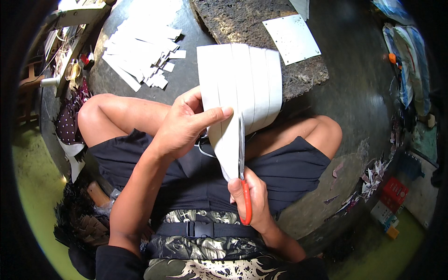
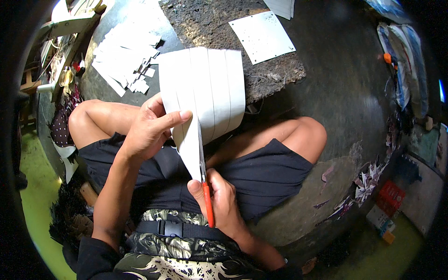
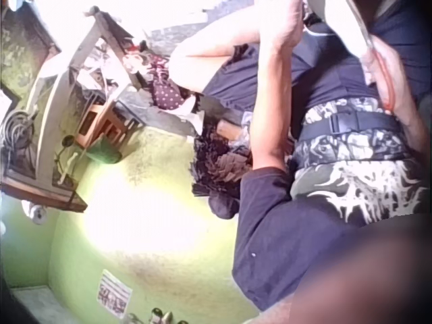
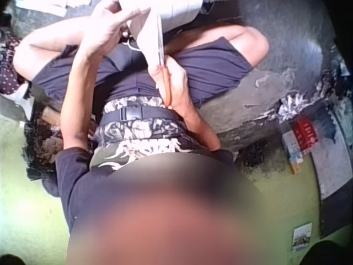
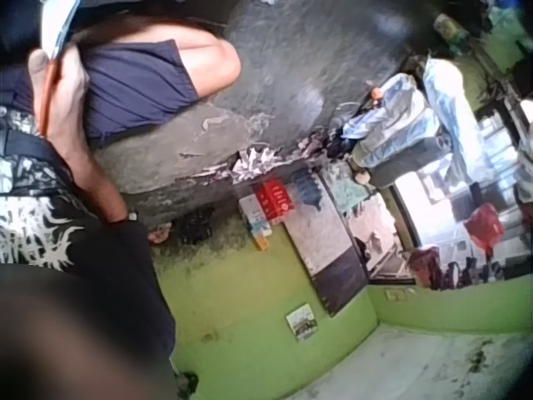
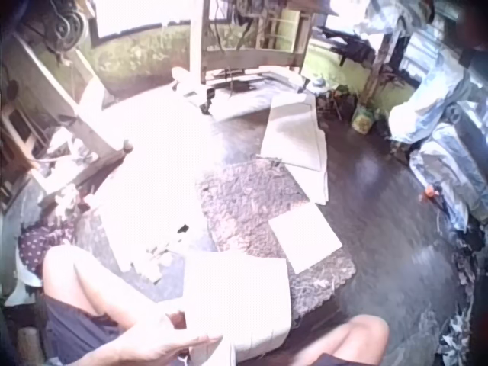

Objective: The person sits cross-legged and uses red-handled scissors to cut a white sheet of paper into narrow strips. They repeatedly cut along pre-drawn lines, separate the strips, and place them on the floor beside them.

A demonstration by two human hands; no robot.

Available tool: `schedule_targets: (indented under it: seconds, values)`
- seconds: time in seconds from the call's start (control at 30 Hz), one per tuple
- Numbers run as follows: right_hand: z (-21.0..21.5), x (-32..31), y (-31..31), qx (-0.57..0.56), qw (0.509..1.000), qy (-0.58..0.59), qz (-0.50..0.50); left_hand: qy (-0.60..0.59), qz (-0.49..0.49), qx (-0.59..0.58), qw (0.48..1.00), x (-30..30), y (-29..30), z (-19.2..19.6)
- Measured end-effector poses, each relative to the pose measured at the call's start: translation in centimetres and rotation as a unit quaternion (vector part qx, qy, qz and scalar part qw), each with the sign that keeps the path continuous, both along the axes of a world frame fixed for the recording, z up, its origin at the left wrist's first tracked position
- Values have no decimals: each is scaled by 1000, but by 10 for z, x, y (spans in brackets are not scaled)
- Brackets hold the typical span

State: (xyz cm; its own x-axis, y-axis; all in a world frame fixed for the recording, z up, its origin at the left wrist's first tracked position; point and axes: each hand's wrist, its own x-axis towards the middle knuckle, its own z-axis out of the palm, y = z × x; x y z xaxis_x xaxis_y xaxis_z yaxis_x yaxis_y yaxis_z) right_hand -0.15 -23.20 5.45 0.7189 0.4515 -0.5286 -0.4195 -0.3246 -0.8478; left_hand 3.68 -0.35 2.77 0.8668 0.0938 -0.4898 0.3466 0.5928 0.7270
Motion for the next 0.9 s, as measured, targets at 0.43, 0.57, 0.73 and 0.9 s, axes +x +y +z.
schedule_targets:
  seconds: [0.43,0.57,0.73,0.9]
  values:
    - [2,19,15,0,1000,-11,5,-31,-16,19,999,-2,-1,9]
    - [2,19,15,6,1000,-28,2,-38,-19,22,999,-1,0,10]
    - [5,17,16,-8,1000,0,-18,-17,-31,27,999,1,1,13]
    - [8,18,17,-10,999,-27,-21,-16,-32,-12,999,3,5,21]
